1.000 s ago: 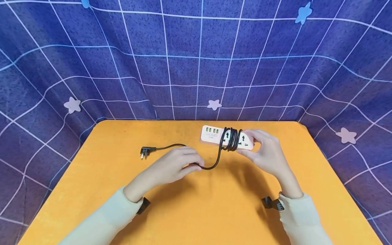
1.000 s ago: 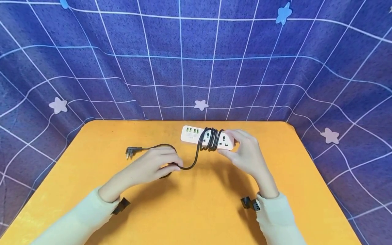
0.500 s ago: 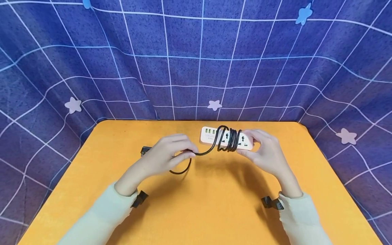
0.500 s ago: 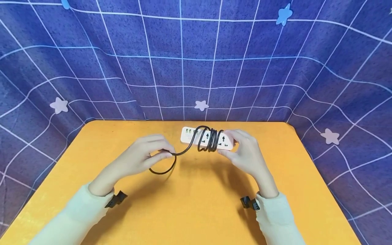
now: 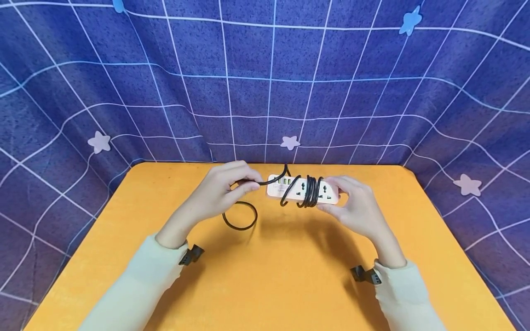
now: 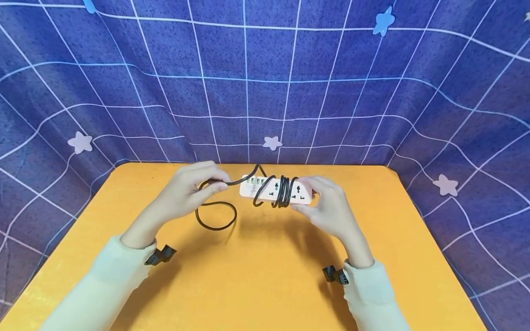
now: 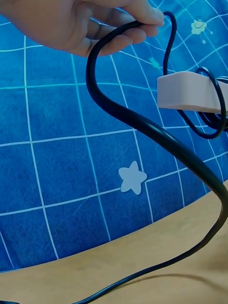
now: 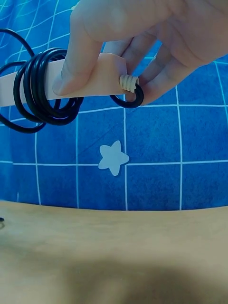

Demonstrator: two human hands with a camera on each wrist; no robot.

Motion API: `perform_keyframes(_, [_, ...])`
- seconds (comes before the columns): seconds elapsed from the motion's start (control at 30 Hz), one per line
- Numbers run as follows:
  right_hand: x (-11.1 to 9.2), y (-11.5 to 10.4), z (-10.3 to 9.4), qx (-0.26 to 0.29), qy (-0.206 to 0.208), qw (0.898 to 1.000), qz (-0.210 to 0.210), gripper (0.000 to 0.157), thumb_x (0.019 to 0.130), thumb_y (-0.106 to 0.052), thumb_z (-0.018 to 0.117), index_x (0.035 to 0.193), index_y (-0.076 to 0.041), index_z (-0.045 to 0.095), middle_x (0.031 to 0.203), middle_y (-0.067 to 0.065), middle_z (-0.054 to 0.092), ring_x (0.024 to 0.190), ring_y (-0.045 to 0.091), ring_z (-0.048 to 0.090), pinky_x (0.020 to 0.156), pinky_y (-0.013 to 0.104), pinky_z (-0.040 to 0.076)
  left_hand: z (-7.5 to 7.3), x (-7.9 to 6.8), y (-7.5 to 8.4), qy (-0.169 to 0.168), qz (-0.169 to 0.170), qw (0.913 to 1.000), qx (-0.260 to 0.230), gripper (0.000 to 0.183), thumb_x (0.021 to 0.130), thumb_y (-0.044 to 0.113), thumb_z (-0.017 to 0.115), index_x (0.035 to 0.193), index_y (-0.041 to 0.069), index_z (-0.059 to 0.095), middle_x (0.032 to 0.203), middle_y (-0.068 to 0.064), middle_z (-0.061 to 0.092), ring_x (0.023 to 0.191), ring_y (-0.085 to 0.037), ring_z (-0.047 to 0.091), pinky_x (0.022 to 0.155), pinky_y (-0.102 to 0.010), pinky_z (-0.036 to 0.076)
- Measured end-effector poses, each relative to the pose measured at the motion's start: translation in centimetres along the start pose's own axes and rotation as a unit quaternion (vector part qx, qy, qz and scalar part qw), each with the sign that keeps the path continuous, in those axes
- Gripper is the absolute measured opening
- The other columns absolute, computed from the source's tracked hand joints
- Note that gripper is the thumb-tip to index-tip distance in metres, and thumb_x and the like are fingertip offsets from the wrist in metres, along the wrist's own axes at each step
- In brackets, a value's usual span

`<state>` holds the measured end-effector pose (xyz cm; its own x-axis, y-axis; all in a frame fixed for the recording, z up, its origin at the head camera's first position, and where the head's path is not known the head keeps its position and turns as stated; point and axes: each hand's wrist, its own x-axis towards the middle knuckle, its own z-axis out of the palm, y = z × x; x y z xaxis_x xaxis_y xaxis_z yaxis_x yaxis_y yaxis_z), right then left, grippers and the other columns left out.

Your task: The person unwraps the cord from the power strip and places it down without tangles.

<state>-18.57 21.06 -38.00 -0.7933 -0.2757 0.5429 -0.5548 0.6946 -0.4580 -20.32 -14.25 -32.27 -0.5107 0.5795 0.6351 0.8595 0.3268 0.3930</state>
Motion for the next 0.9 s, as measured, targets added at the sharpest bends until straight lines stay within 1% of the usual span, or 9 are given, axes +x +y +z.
perform_keyframes(0.03, [0.0, -0.1, 0.0, 0.000, -0.001, 1.000, 0.001, 0.059, 0.076, -0.023, 0.099, 0.127, -0.006, 0.074, 0.123, 0.007, 0.075, 0.113, 0.024, 0.070, 0.093, 0.043, 0.055, 0.0, 0.1, 0.0, 0.002, -0.001, 1.0000, -0.001, 0.014, 0.098, 0.005, 0.075, 0.109, 0.014, 0.077, 0.097, 0.007, 0.069, 0.081, -0.008, 0.056, 0.069, -0.030, 0.048])
perform_keyframes(0.17, [0.0, -0.2, -0.1, 0.006, -0.004, 1.000, -0.005, 0.057, 0.075, -0.023, 0.099, 0.124, -0.009, 0.075, 0.125, 0.005, 0.075, 0.113, 0.022, 0.070, 0.091, 0.042, 0.057, 0.0, 0.6, -0.2, 0.008, -0.007, 0.9999, -0.007, 0.013, 0.099, 0.007, 0.075, 0.109, 0.015, 0.077, 0.098, 0.008, 0.070, 0.081, -0.010, 0.056, 0.070, -0.030, 0.047])
perform_keyframes(0.3, [0.0, -0.4, -0.2, 0.011, -0.008, 1.000, -0.012, 0.056, 0.074, -0.024, 0.100, 0.123, -0.011, 0.076, 0.127, 0.003, 0.075, 0.116, 0.021, 0.069, 0.093, 0.041, 0.057, 0.0, 1.0, -0.5, 0.012, -0.013, 0.9998, -0.012, 0.012, 0.100, 0.008, 0.075, 0.109, 0.016, 0.077, 0.094, 0.008, 0.067, 0.078, -0.011, 0.053, 0.067, -0.030, 0.045])
perform_keyframes(0.47, [-0.1, -0.6, -0.2, 0.015, -0.008, 1.000, -0.016, 0.057, 0.074, -0.024, 0.100, 0.124, -0.011, 0.076, 0.127, 0.003, 0.075, 0.118, 0.022, 0.069, 0.098, 0.044, 0.055, 0.0, 1.5, -0.9, 0.025, -0.017, 0.9995, -0.008, 0.010, 0.100, 0.008, 0.074, 0.108, 0.013, 0.078, 0.096, 0.005, 0.071, 0.078, -0.012, 0.054, 0.064, -0.033, 0.045])
perform_keyframes(0.67, [-0.1, -0.7, -0.2, 0.015, -0.004, 1.000, -0.024, 0.058, 0.074, -0.024, 0.100, 0.125, -0.011, 0.075, 0.127, 0.002, 0.075, 0.119, 0.023, 0.069, 0.101, 0.043, 0.054, 0.1, 1.8, -1.5, 0.039, -0.046, 0.9981, 0.010, 0.008, 0.103, 0.013, 0.072, 0.108, 0.012, 0.078, 0.099, 0.003, 0.074, 0.080, -0.012, 0.057, 0.066, -0.033, 0.046])
perform_keyframes(0.83, [-0.1, -1.0, -0.4, 0.015, -0.001, 0.999, -0.028, 0.059, 0.073, -0.025, 0.100, 0.125, -0.011, 0.075, 0.127, 0.001, 0.074, 0.119, 0.021, 0.069, 0.098, 0.041, 0.055, 0.2, 1.9, -1.8, 0.037, -0.068, 0.9967, 0.026, 0.009, 0.104, 0.015, 0.071, 0.109, 0.014, 0.078, 0.097, 0.005, 0.072, 0.079, -0.013, 0.055, 0.068, -0.036, 0.047])
perform_keyframes(0.9, [-0.1, -1.1, -0.5, 0.015, 0.001, 0.999, -0.029, 0.059, 0.073, -0.025, 0.101, 0.124, -0.011, 0.075, 0.127, 0.002, 0.074, 0.120, 0.021, 0.069, 0.098, 0.041, 0.055, 0.3, 2.0, -1.9, 0.034, -0.075, 0.9962, 0.030, 0.010, 0.105, 0.017, 0.070, 0.109, 0.014, 0.078, 0.096, 0.005, 0.070, 0.078, -0.013, 0.054, 0.068, -0.034, 0.046])
